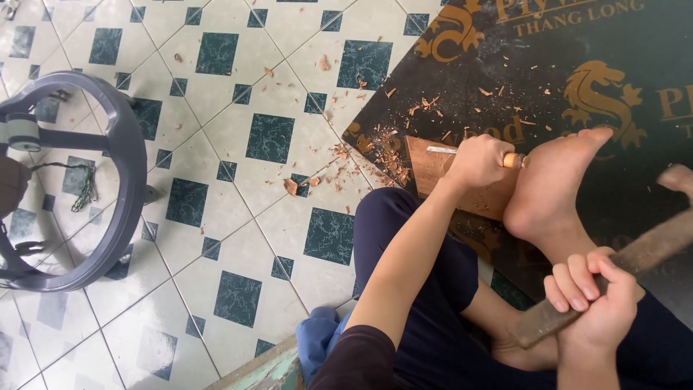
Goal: Using a hammer and chisel to carve a piece of wood while sitting on the floor and using feet for stabilization
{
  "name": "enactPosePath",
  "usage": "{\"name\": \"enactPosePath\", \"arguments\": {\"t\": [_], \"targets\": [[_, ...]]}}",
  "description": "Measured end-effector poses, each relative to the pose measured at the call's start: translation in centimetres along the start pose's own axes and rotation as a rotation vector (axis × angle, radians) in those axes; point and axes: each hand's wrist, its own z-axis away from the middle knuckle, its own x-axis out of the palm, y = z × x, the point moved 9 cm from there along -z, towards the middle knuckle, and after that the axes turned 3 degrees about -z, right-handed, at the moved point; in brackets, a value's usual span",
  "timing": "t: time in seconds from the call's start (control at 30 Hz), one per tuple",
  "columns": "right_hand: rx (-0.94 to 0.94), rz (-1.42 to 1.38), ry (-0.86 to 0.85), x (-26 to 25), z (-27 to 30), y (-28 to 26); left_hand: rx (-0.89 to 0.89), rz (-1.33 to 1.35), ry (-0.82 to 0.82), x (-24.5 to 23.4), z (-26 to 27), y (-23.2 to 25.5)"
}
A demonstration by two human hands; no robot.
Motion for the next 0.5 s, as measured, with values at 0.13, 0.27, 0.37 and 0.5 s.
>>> {"name": "enactPosePath", "arguments": {"t": [0.13, 0.27, 0.37, 0.5], "targets": [[0.175, 0.030, -0.096, 2.9, -2.3, 4.7, -0.015, 0.009, -0.027, 0.0, 0.0, -0.7], [0.351, 0.122, -0.119, 3.0, -3.1, 6.5, -0.013, -0.057, -0.105, 0.0, -0.3, -1.0], [0.272, -0.077, -0.234, 1.5, -2.4, 4.4, 0.006, 0.040, -0.019, -1.2, -0.2, 0.8], [0.076, 0.081, -0.167, -0.2, -1.0, -0.2, 0.085, 0.135, 0.082, -0.6, -0.2, 3.2]]}}
